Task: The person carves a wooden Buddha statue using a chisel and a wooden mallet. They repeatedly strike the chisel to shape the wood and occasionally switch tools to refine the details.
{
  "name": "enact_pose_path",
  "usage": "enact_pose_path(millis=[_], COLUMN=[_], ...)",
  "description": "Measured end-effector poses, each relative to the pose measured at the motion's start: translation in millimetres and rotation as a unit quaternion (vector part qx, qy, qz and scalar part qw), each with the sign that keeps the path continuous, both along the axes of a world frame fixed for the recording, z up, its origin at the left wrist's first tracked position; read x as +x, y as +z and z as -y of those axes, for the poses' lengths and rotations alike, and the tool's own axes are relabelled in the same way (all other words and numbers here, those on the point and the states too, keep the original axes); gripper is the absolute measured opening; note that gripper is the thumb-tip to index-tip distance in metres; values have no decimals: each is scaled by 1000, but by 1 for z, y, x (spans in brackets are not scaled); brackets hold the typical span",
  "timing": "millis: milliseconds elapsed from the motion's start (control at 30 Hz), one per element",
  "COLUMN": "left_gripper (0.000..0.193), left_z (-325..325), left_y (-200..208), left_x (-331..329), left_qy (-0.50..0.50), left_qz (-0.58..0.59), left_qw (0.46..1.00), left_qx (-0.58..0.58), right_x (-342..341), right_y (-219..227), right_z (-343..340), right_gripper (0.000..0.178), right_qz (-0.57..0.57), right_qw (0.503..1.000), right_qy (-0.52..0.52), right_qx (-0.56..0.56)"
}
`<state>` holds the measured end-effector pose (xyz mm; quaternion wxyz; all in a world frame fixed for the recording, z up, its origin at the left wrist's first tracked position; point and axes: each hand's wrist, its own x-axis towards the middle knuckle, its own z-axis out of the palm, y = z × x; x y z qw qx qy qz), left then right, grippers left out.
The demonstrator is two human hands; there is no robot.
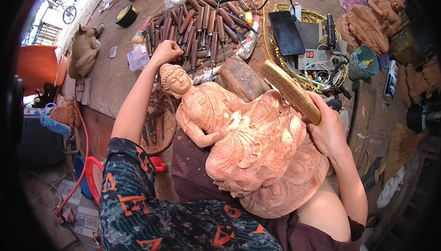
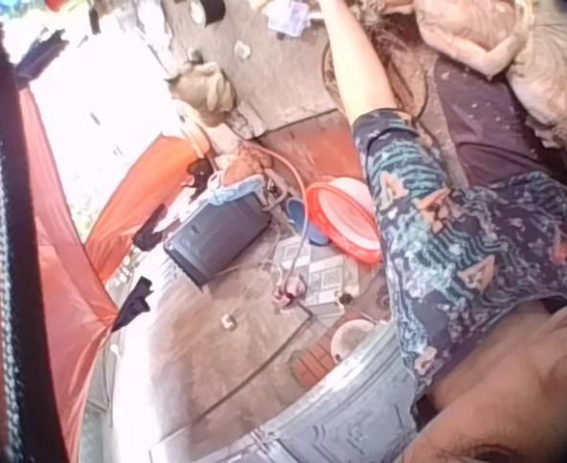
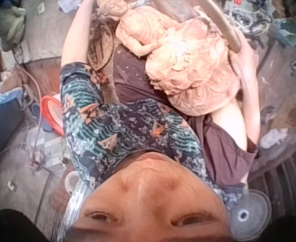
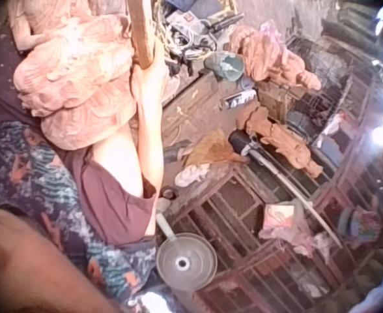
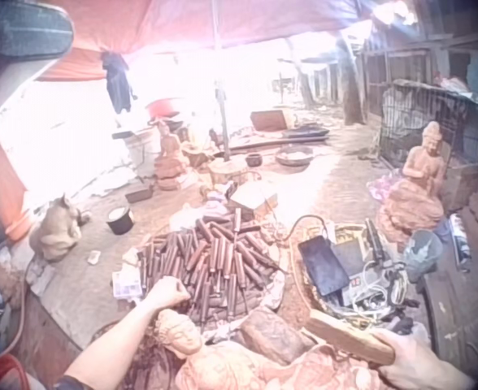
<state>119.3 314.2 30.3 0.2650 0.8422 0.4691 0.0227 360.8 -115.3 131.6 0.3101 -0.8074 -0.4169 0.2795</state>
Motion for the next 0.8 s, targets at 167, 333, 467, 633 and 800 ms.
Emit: enact_pose_path(millis=[167,333,467,633,800], left_gripper=[16,17,15,12,12], left_z=[0,-13,-17,-20,-3], left_y=[-1,5,8,-2,-8], left_x=[-5,-36,-61,-88,-81], left_qy=[22,142,187,199,139], left_qz=[53,109,152,170,127], left_qw=[998,983,970,962,979], left_qx=[25,40,-21,-71,84], right_x=[1,0,-1,0,2], right_y=[-3,-2,-1,-2,-4], right_z=[0,-1,1,-1,1], right_gripper=[64,64,63,60,59], right_qz=[-25,-44,-46,-3,1], right_qw=[1000,999,999,1000,1000], right_qy=[-9,-16,-21,8,6], right_qx=[9,-6,15,3,6])
